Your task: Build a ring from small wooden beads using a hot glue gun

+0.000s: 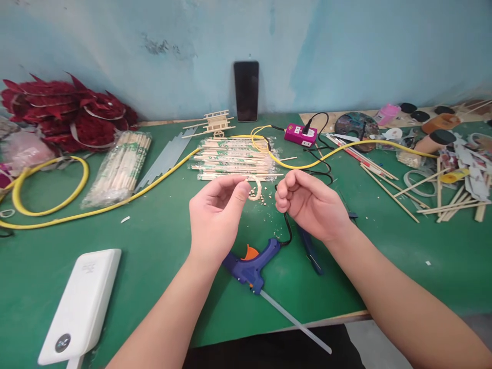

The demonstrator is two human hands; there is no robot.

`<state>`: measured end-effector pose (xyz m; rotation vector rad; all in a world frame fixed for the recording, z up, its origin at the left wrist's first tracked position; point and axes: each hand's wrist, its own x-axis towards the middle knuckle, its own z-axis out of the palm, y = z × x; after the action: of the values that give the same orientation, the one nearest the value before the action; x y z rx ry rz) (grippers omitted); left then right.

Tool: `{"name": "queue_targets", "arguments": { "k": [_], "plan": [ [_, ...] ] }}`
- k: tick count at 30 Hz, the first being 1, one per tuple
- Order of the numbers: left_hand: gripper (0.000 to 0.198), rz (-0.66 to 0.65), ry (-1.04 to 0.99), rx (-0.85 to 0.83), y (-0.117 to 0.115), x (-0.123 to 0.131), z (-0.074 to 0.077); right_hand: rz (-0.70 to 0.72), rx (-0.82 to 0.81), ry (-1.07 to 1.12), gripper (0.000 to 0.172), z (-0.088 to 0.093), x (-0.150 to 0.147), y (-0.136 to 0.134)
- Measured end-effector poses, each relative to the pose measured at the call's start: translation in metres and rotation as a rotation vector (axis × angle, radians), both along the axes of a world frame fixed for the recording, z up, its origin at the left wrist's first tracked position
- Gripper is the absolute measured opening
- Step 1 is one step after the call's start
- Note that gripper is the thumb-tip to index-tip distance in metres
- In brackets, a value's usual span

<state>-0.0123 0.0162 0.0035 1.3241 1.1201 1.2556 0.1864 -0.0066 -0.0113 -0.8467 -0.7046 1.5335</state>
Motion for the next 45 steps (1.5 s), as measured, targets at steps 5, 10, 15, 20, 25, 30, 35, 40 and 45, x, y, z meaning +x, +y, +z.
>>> {"name": "queue_targets", "arguments": {
  "k": [5, 10, 15, 20, 25, 30, 35, 40, 45],
  "plan": [
    [0.02, -0.095, 0.059, -0.066, 0.012, -0.006, -0.005, -0.049, 0.006, -0.02, 0.025, -0.004, 0.005, 0.002],
    [0.019, -0.221, 0.099, -0.141, 0.015, -0.011, -0.003, -0.094, -0.001, -0.023, 0.02, -0.008, 0.012, 0.005],
    [0.018, -0.267, 0.103, -0.143, 0.012, -0.012, 0.002, -0.093, 0.013, -0.024, 0.017, -0.006, 0.015, 0.002],
    [0.012, -0.106, 0.157, 0.003, 0.012, -0.016, 0.009, -0.117, 0.049, -0.029, 0.02, -0.004, 0.012, -0.002],
    [0.007, 0.045, 0.132, 0.074, 0.01, -0.019, 0.014, -0.108, 0.067, -0.03, 0.02, 0.003, 0.005, -0.009],
    [0.01, 0.04, 0.04, 0.058, 0.012, -0.018, 0.007, 0.018, 0.101, 0.015, 0.015, 0.003, -0.001, -0.011],
    [0.01, -0.064, -0.086, -0.02, 0.012, -0.013, 0.0, 0.036, 0.061, 0.086, 0.024, 0.001, -0.004, -0.007],
    [0.01, -0.139, -0.181, -0.072, 0.011, -0.011, -0.001, -0.029, 0.016, 0.154, 0.042, 0.002, 0.001, -0.003],
    [0.01, -0.252, -0.28, -0.12, 0.01, -0.012, 0.001, 0.043, 0.088, 0.123, 0.048, 0.011, 0.001, -0.009]
  ]
}}
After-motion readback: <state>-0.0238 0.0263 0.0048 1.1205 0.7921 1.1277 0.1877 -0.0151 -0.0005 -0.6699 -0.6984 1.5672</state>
